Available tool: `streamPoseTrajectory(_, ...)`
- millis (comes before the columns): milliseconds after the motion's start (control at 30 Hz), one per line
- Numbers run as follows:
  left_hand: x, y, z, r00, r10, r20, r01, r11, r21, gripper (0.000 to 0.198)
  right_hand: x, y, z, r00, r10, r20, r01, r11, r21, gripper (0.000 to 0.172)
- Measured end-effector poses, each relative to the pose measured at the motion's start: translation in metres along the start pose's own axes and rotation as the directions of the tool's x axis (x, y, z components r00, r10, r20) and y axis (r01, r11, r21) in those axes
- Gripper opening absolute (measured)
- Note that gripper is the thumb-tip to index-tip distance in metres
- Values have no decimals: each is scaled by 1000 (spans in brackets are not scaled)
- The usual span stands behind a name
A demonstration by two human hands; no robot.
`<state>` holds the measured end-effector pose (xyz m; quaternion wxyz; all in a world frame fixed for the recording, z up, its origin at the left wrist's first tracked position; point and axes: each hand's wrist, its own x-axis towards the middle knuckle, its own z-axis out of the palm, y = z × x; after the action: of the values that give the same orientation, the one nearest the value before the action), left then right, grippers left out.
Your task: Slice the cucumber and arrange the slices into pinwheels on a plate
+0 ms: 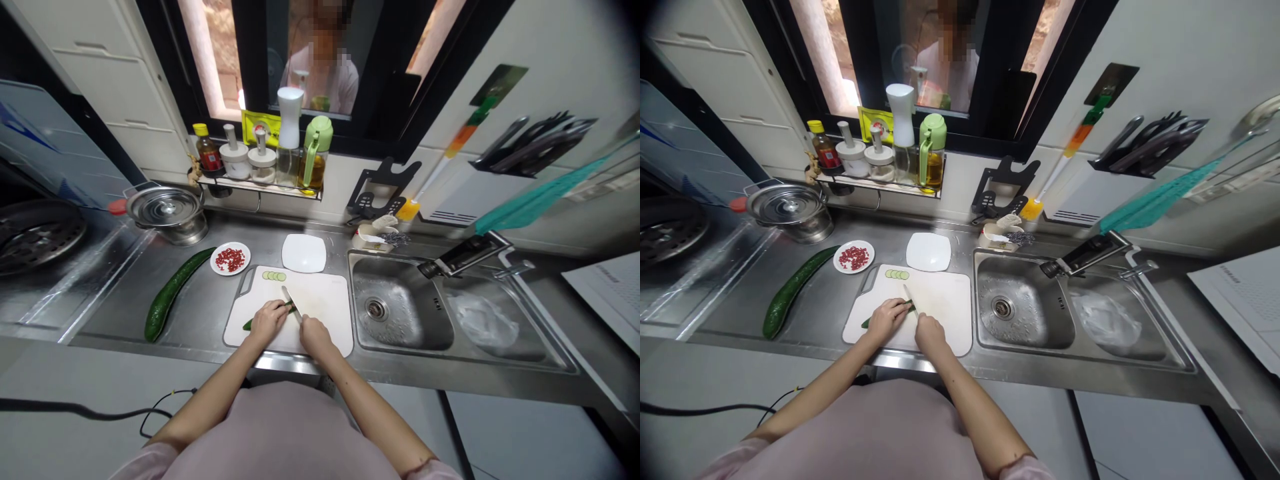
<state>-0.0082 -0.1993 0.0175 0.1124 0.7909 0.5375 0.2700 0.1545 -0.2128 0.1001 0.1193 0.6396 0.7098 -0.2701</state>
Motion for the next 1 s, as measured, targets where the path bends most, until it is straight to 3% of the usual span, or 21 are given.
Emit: streamPoseTrajectory(1000, 1, 1, -1, 1000, -5, -10, 5, 1000, -23, 25, 23, -3, 16, 999, -17, -40, 17, 1000, -2, 32)
